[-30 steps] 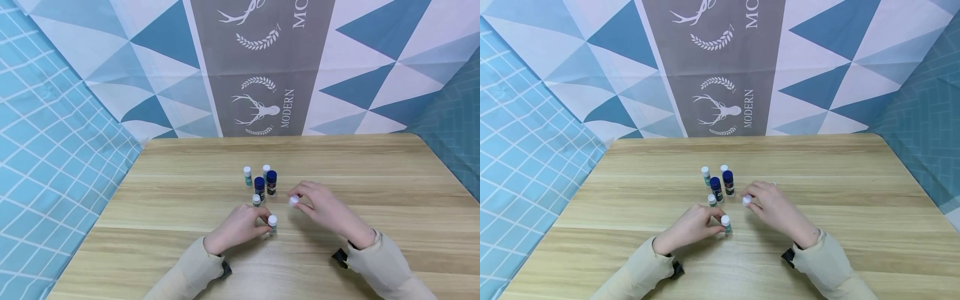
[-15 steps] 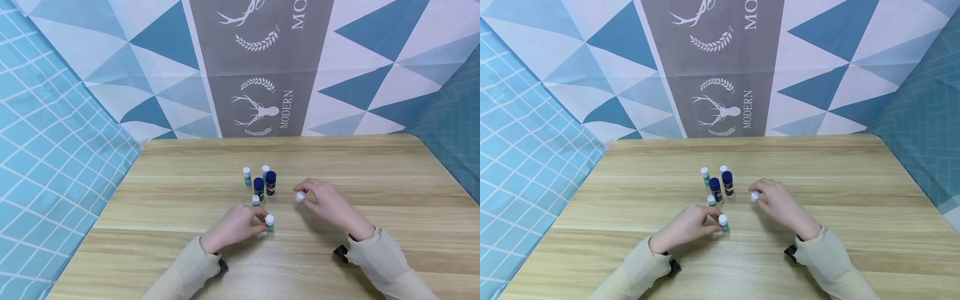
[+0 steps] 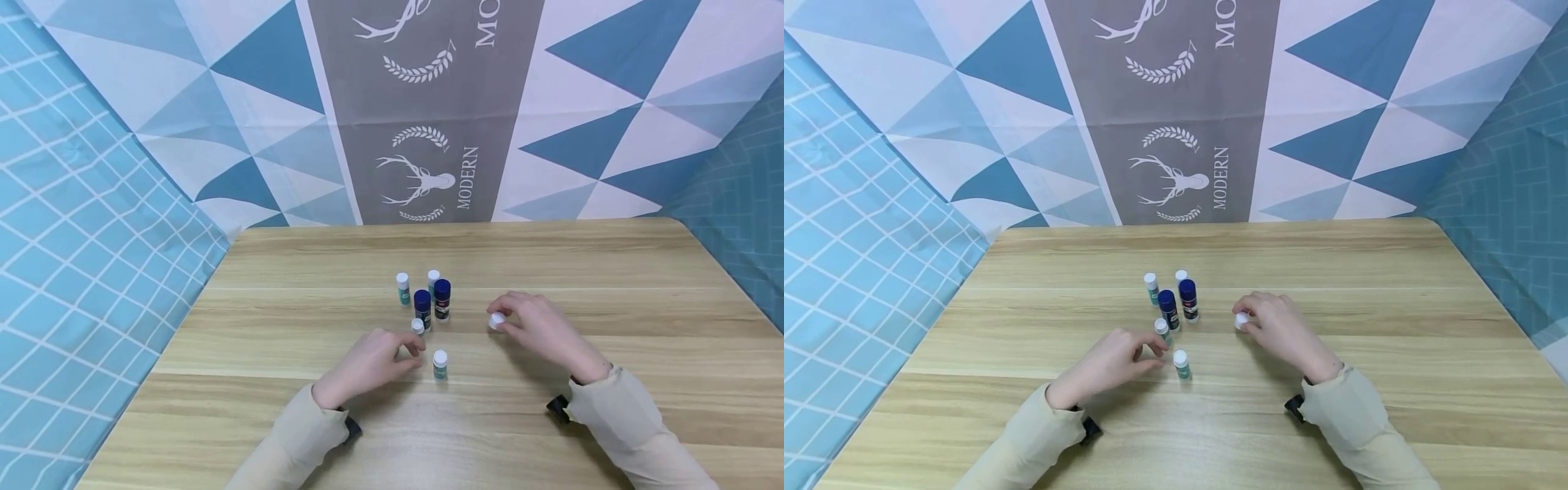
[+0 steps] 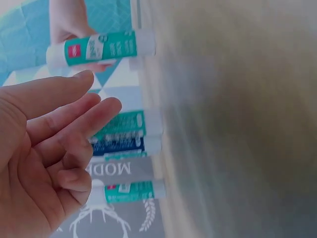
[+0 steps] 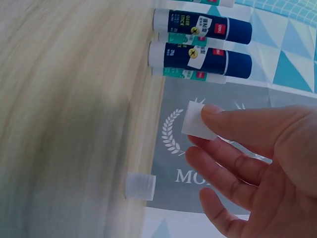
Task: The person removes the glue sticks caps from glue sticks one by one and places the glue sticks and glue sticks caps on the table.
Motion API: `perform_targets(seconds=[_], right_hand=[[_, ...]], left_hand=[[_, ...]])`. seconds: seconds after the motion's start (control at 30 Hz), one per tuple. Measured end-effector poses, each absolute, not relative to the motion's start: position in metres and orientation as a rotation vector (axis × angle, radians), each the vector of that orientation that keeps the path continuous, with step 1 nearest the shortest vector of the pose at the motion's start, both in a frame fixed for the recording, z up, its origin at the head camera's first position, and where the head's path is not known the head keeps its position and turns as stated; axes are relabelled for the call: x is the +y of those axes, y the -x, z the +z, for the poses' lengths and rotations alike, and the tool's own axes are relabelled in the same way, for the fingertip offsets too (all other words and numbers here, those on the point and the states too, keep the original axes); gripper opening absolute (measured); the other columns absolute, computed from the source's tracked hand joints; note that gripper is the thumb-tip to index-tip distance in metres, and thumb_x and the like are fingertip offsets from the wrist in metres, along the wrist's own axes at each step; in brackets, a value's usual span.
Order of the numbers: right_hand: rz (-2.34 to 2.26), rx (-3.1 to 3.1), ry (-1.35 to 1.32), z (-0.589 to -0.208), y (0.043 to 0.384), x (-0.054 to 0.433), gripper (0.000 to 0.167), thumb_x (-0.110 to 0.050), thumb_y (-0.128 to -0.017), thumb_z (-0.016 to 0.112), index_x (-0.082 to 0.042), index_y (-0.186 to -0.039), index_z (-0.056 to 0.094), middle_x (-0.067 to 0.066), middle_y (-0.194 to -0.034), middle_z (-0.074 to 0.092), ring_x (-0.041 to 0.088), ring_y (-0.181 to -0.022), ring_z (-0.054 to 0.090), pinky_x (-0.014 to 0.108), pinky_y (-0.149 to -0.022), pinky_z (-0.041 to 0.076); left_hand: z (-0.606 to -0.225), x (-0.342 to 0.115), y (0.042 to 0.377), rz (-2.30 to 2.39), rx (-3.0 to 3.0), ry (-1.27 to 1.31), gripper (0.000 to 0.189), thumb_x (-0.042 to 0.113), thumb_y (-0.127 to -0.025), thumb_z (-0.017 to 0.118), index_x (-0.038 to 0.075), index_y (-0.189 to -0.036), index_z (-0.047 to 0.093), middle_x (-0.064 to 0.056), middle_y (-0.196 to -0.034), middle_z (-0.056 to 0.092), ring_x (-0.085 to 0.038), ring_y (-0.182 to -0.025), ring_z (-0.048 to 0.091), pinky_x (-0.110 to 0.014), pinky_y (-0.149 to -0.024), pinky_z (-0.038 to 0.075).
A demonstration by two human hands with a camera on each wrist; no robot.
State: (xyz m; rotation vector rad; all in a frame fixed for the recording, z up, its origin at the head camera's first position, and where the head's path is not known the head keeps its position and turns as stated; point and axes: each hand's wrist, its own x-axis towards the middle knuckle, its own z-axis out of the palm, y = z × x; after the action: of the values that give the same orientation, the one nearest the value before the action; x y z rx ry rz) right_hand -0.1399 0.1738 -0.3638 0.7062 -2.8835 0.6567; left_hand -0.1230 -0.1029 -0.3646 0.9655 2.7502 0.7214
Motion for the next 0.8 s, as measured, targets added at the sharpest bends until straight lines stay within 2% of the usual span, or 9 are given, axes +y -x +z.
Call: perform_targets(seconds=[0.1, 0.2, 0.47, 0.8], right_hand=[[0.659, -2.909, -0.683, -0.366, 0.141, 0.175, 0.022, -0.008, -0.078, 0.068, -0.007, -0.100, 0.065, 0.004, -0.092, 0.066, 0.020, -0.083, 0.062, 0.042, -0.075, 0.047], [0.668, -2.942, -0.659, -0.367, 0.141, 0.177, 0.020, -0.010, -0.079, 0.068, -0.008, -0.099, 0.065, 0.004, -0.092, 0.066, 0.020, -0.083, 0.062, 0.041, -0.074, 0.048], [0.673, -3.016, -0.639, -0.368, 0.142, 0.180, 0.008, -0.016, -0.079, 0.069, -0.018, -0.085, 0.064, -0.004, -0.086, 0.064, 0.014, -0.079, 0.059, 0.035, -0.070, 0.046], [0.694, -3.046, -0.615, -0.375, 0.145, 0.181, 0.012, -0.017, -0.076, 0.072, -0.020, -0.078, 0.060, -0.007, -0.078, 0.058, 0.009, -0.071, 0.051, 0.030, -0.066, 0.042]], left_hand=[[-0.360, -0.107, 0.127, 0.782, 2.754, -0.940, 0.018, 0.020, -0.083, 0.065, 0.012, -0.099, 0.067, 0.002, -0.088, 0.068, 0.000, -0.052, 0.045, -0.017, -0.048, 0.039], [-0.356, -0.112, 0.131, 0.823, 2.783, -0.926, 0.016, 0.018, -0.082, 0.066, 0.013, -0.097, 0.068, 0.004, -0.085, 0.067, -0.003, -0.052, 0.044, -0.018, -0.047, 0.038], [-0.351, -0.121, 0.141, 0.866, 2.826, -0.838, 0.011, 0.018, -0.082, 0.067, 0.012, -0.090, 0.068, 0.008, -0.079, 0.064, -0.006, -0.060, 0.047, -0.020, -0.053, 0.040], [-0.360, -0.129, 0.155, 0.969, 2.879, -0.668, 0.003, 0.015, -0.082, 0.065, 0.016, -0.085, 0.067, 0.009, -0.080, 0.063, -0.007, -0.065, 0.049, -0.022, -0.056, 0.042]])
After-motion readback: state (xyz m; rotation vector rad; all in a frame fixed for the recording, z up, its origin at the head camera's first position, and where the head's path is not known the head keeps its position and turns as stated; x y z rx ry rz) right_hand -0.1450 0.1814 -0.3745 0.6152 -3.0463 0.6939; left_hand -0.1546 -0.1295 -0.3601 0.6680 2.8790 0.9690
